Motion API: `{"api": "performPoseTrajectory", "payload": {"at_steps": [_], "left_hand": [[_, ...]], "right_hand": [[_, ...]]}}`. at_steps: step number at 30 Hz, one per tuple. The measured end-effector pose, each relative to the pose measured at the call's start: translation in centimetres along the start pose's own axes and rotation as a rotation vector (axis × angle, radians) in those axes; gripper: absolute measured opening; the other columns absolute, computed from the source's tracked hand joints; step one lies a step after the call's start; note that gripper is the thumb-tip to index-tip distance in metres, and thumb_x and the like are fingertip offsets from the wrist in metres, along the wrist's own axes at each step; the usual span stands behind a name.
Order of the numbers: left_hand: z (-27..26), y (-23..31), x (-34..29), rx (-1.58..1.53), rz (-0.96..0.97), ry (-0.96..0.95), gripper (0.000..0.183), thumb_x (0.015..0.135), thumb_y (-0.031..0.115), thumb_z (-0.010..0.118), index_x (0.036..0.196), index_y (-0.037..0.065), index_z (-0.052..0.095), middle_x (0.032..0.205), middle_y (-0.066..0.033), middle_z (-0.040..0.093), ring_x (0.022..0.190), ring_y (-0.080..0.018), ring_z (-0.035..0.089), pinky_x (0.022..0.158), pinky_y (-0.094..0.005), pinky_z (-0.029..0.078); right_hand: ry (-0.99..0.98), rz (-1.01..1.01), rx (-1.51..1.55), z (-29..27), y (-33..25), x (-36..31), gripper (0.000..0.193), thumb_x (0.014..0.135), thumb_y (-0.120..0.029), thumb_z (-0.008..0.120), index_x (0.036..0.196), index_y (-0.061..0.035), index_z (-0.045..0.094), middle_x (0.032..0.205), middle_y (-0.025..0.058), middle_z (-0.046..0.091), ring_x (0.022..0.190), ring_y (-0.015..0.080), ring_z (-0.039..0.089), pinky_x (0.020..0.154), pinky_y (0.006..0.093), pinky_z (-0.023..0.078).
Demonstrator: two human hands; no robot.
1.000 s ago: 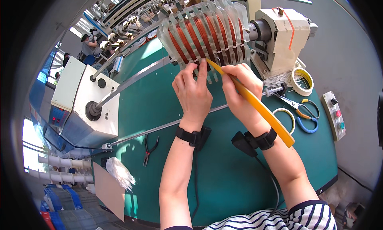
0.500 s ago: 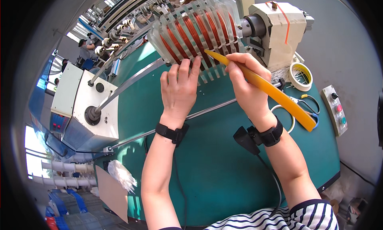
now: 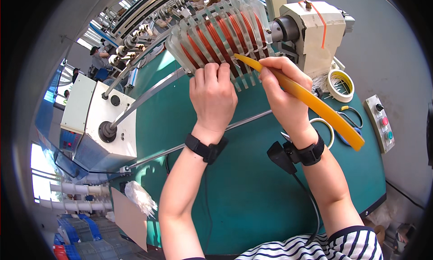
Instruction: Winding copper wire onto a manual winding machine, taping the coils, and inspecting finished coils.
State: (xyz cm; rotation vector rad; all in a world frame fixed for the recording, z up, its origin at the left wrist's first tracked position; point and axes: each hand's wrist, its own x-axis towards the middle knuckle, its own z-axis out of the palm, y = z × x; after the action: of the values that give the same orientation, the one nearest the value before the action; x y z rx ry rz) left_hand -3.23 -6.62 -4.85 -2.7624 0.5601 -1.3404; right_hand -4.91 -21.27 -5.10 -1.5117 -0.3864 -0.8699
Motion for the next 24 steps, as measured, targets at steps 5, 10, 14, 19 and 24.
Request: {"api": "performPoseTrajectory", "payload": {"at_steps": [5, 10, 14, 19, 24], "left_hand": [[1.7, 2.8, -0.3, -0.332, -0.336, 0.120, 0.017, 0.076, 0.017, 0.067, 0.085, 0.006, 0.059, 0.081, -0.0063, 0.055, 0.077, -0.0240, 0.055, 0.068, -0.0370, 0.043], [2.4, 2.9, 0.0, -0.351, -0.471, 0.187, 0.011, 0.077, 0.016, 0.065, 0.080, 0.008, 0.060, 0.075, -0.0022, 0.056, 0.073, -0.0221, 0.055, 0.066, -0.0356, 0.041], [2.5, 2.0, -0.4, -0.285, -0.517, 0.218, 0.007, 0.078, 0.015, 0.064, 0.078, 0.009, 0.061, 0.073, -0.0004, 0.057, 0.073, -0.0210, 0.056, 0.066, -0.0343, 0.039], [3.1, 2.2, -0.4, -0.246, -0.533, 0.253, 0.006, 0.079, 0.015, 0.063, 0.079, 0.009, 0.061, 0.075, -0.0007, 0.057, 0.073, -0.0208, 0.056, 0.066, -0.0342, 0.039], [3.4, 2.2, -0.6, -0.237, -0.531, 0.285, 0.006, 0.080, 0.015, 0.063, 0.080, 0.009, 0.062, 0.075, -0.0007, 0.057, 0.074, -0.0209, 0.056, 0.065, -0.0341, 0.039]], "right_hand": [[0.014, -0.024, -0.021, 0.4, -0.4, -0.1, 0.010, 0.076, 0.001, 0.059, 0.086, 0.0010, 0.061, 0.074, 0.0090, 0.062, 0.066, 0.0169, 0.059, 0.062, 0.0250, 0.048], [0.010, -0.133, -0.118, 0.5, -0.5, -0.2, 0.011, 0.070, 0.002, 0.060, 0.080, -0.0012, 0.059, 0.071, 0.0120, 0.060, 0.065, 0.0275, 0.057, 0.060, 0.0322, 0.048], [-0.037, -0.184, -0.144, 1.0, -0.4, -0.4, 0.011, 0.069, 0.003, 0.060, 0.079, -0.0019, 0.058, 0.070, 0.0110, 0.058, 0.065, 0.0274, 0.056, 0.061, 0.0323, 0.047], [-0.071, -0.210, -0.153, 1.4, 0.1, -0.7, 0.011, 0.069, 0.003, 0.060, 0.078, -0.0028, 0.057, 0.069, 0.0103, 0.058, 0.065, 0.0271, 0.056, 0.061, 0.0324, 0.047], [-0.071, -0.214, -0.144, 1.6, 0.2, -0.8, 0.012, 0.069, 0.004, 0.060, 0.078, -0.0030, 0.057, 0.069, 0.0095, 0.057, 0.064, 0.0272, 0.054, 0.061, 0.0326, 0.046]]}}
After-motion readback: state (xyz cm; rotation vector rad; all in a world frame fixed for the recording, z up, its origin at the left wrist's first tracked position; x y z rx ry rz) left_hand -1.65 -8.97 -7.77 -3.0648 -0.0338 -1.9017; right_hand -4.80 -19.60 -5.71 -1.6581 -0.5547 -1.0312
